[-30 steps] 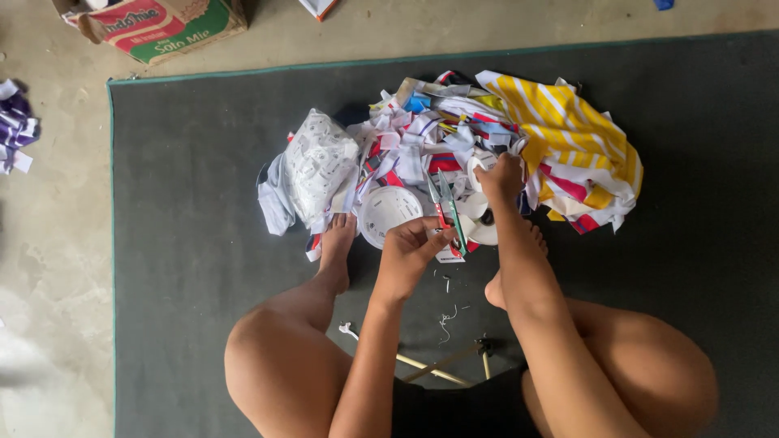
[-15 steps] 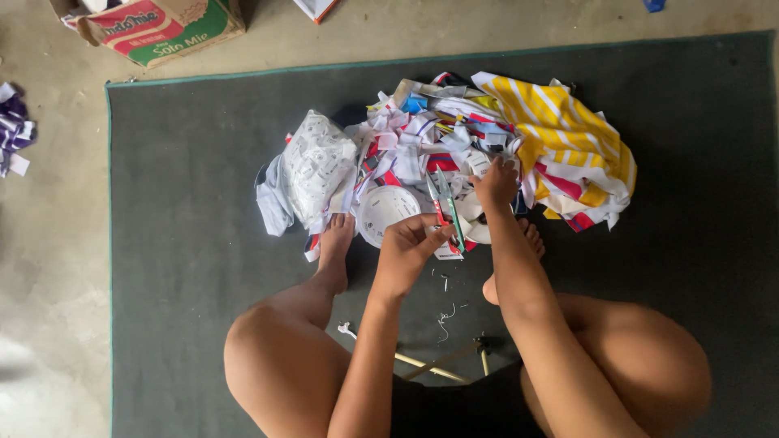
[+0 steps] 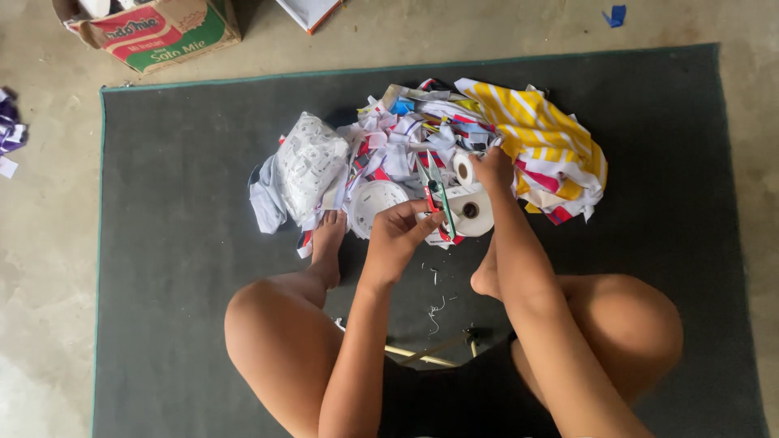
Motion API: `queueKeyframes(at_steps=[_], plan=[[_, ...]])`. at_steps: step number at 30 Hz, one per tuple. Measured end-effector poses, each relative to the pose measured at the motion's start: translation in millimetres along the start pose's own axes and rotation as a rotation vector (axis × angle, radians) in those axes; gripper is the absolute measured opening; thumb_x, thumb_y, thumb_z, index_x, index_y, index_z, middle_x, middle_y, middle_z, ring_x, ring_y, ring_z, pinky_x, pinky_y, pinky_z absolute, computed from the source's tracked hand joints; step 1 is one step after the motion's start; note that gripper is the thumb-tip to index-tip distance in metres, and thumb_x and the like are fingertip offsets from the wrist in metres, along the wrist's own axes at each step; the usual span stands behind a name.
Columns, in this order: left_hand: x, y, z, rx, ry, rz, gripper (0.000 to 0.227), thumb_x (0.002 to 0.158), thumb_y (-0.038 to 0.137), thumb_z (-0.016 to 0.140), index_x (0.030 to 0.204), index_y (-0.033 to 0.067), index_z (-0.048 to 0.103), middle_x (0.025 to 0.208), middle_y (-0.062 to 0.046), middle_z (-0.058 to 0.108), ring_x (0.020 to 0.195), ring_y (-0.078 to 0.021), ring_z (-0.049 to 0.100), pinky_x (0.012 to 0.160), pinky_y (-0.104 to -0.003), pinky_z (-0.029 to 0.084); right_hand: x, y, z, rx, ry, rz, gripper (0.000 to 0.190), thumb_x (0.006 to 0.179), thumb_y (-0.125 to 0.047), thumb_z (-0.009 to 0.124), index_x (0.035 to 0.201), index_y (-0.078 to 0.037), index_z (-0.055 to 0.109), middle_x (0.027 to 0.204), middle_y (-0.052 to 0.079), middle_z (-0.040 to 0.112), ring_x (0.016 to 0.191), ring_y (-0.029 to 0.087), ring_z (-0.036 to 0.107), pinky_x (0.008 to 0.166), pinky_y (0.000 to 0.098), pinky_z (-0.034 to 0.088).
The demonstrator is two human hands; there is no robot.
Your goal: Cutting garment labels from fabric scraps using scissors
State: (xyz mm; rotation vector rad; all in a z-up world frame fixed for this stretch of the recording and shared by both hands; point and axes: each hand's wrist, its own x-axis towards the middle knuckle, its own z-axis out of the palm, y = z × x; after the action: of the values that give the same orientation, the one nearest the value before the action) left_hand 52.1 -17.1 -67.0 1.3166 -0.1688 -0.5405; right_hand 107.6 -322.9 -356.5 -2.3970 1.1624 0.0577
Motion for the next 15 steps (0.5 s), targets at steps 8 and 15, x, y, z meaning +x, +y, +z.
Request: queueKeyframes(at_steps=[8,15], plan=[[-11,11,2,0.017,0.011,0.011,0.019,0.084,0.012,0.083,0.1,0.0016,0.079,0.052,-0.001,0.052,0.052,-0.0018,0.041,0.05,-0.016,0.031,-14,7,-14,0.271,-0.066,-0.005,0.057,0.092,-0.05,0.057,0.106,0.002,0.075,0.109,0.023,0.075,0.115,0.043,0.067,0.1,0.0544,0.052],[0,2,1,0.015,0.018,-0.007,0.021,0.085,0.015,0.083,0.101,0.0015,0.079,0.052,-0.002,0.052,0.052,-0.0021,0.042,0.05,-0.017,0.031,-71,-39,-67,0.458,0.063,0.024,0.054,0.092,-0.035,0.048,0.101,0.012,0.076,0.099,0.031,0.074,0.109,0.049,0.068,0.098,0.0554,0.051]])
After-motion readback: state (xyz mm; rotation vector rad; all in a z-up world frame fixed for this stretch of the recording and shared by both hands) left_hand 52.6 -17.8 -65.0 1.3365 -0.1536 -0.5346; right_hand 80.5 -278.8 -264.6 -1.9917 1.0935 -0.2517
